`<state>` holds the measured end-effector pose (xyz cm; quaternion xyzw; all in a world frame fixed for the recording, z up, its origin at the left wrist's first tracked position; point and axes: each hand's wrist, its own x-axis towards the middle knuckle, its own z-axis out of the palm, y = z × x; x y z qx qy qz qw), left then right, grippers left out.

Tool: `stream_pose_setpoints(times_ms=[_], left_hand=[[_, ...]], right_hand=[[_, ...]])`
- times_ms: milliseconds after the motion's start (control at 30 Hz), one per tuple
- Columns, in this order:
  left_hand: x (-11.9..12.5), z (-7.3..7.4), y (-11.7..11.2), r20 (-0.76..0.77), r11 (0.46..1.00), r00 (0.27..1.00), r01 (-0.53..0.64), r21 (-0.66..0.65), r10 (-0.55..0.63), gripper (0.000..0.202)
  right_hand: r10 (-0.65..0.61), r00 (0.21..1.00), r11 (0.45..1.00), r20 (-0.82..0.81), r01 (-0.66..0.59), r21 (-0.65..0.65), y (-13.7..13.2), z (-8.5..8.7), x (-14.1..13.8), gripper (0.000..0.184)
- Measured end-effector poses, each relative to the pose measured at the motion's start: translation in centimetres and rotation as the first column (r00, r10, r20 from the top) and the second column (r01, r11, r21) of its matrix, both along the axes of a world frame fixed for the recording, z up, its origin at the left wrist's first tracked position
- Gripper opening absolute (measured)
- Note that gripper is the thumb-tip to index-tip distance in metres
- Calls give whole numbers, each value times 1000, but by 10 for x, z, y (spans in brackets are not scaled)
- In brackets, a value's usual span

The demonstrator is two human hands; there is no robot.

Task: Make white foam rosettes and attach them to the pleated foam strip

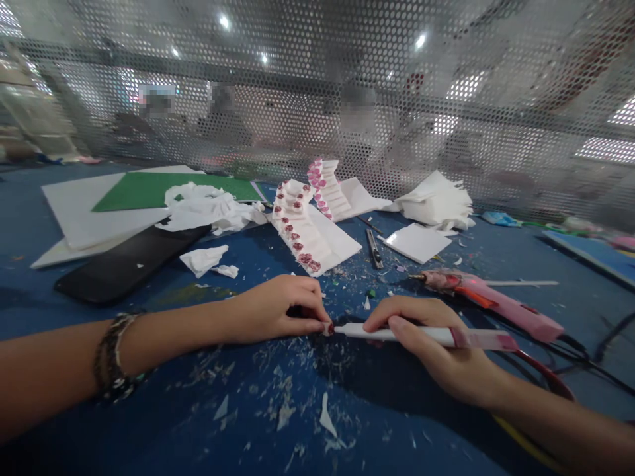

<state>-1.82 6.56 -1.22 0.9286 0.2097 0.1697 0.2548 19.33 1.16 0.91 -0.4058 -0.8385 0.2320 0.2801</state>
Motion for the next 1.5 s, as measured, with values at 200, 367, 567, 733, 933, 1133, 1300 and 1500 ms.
stream_pose_setpoints(times_ms=[200,367,567,733,933,1133,1300,1500], left_hand=[[0,0,0,5,1000,1000,-11,-1,11,15],[1,0,-2,21,1000,1000,-13,-21,14,15],[0,1,-4,28,1000,1000,13,-5,-13,17],[0,2,-1,-5,997,997,77,-3,-77,20],[0,1,0,2,998,998,66,-24,-66,11],[-1,2,0,-11,997,998,70,12,-70,11],[-1,2,0,-14,998,998,65,-5,-65,11],[0,1,0,1,998,998,62,-1,-62,10]], right_hand=[[-25,999,1000,-22,25,0,0,1,0,25],[-9,1000,1000,-6,9,-19,1,1,1,25],[64,997,997,32,-63,-43,-1,0,2,23],[58,998,997,22,-57,-47,-2,0,2,23],[21,1000,999,-21,-22,-28,-2,1,2,23],[51,999,998,-9,-51,-32,0,0,2,23],[32,999,999,-11,-32,-28,-1,1,1,23],[24,1000,1000,5,-24,-17,1,1,1,24]])
